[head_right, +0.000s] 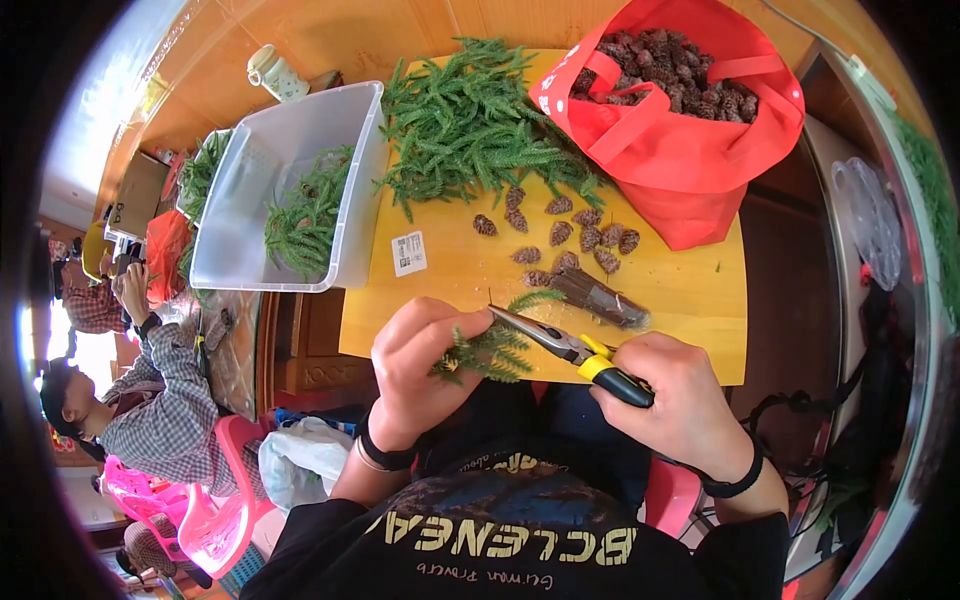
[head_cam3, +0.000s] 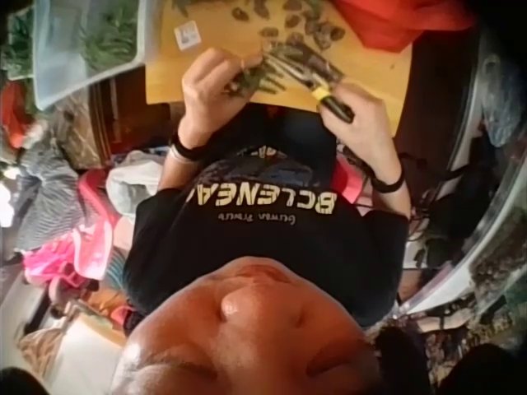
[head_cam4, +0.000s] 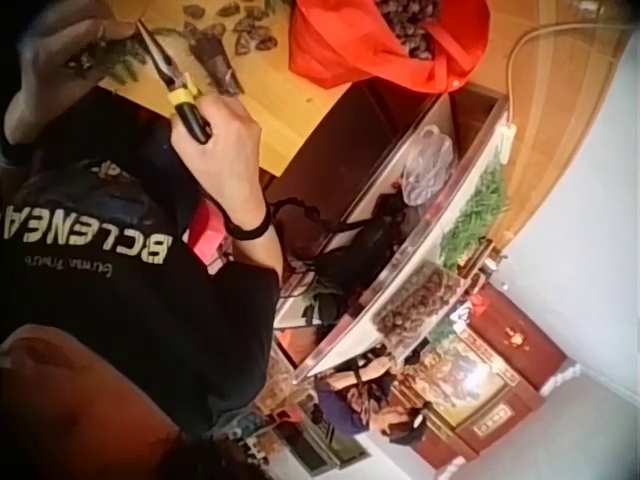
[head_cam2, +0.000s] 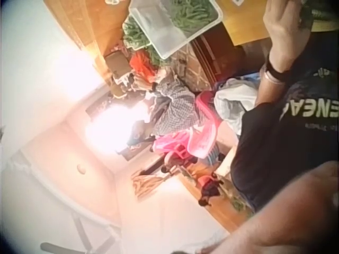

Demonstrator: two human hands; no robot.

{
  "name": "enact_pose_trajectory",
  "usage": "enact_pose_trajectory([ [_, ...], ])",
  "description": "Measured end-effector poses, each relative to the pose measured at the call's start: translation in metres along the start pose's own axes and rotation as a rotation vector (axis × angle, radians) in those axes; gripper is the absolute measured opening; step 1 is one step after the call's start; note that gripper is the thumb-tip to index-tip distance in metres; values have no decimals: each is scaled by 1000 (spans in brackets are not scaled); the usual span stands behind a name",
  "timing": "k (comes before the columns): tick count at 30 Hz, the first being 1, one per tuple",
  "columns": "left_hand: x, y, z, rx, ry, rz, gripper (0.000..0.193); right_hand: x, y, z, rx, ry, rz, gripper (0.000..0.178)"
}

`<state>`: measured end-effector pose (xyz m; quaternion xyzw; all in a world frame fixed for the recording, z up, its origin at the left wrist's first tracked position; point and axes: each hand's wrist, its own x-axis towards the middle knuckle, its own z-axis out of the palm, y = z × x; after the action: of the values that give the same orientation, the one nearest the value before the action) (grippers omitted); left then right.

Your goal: Trimming and sorting plant materials using handheld shears at a processing station.

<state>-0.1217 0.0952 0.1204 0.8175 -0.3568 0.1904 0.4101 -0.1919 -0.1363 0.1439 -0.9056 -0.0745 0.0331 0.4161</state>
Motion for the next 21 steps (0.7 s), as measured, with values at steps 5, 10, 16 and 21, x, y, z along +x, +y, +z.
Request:
enact_pose_trajectory([
  [5, 5, -16, -9, -452, -156, -259, 27, 13, 16, -4, 8, 9, -150, 15],
  [10, 10, -59, -3, -1239, -325, -581, 23, 66, 51, 2, 117, -126, -287, 15],
  [16, 29, -62, 28, -1414, -215, -840, 29, 107, 73, 0, 199, -132, -432, 16],
  [21, 23, -50, 16, -1522, -292, -837, 30, 88, 54, -2, 134, -74, -462, 18],
])
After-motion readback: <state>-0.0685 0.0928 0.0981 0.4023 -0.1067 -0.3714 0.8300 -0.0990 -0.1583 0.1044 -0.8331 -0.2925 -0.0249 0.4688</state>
